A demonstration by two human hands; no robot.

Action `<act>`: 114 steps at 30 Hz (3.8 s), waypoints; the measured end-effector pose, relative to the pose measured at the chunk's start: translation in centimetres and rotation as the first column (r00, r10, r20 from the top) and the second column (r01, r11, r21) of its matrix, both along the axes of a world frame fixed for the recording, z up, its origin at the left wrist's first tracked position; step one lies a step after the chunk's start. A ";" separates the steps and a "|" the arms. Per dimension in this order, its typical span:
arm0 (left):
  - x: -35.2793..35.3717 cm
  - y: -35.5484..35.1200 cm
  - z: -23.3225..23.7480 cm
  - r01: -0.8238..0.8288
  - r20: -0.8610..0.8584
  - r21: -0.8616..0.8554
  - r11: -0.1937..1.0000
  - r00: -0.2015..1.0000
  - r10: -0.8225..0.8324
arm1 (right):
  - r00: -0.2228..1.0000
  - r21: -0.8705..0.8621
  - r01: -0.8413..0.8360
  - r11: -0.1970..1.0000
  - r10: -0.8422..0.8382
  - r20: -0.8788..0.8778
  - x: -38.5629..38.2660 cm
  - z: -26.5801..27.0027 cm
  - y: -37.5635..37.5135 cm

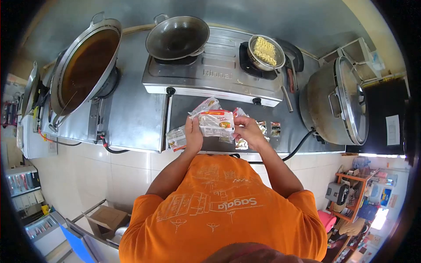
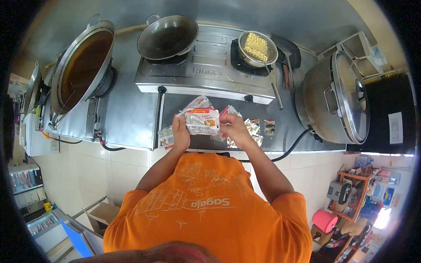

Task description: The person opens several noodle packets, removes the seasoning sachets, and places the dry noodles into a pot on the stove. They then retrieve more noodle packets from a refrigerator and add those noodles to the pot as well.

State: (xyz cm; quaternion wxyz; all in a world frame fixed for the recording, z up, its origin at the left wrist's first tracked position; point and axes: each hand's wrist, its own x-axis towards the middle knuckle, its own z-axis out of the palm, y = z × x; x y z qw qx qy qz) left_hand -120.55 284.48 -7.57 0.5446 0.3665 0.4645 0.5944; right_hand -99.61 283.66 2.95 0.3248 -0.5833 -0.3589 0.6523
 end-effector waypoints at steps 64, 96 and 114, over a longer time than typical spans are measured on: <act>-0.8 0.9 7.2 0.610 -0.856 0.303 0.732 0.511 -0.072 | 0.795 0.629 -0.404 0.664 -0.085 0.600 -1.5 3.0 -2.4; 0.5 1.8 5.6 0.463 -0.971 -0.186 0.867 0.050 -0.235 | 0.712 0.588 -0.121 0.800 -0.342 0.613 20.0 10.5 20.4; -0.4 2.4 7.4 0.280 -0.957 -0.034 0.959 0.268 -0.113 | 0.172 0.140 -0.705 0.695 -0.024 0.985 19.5 6.1 29.2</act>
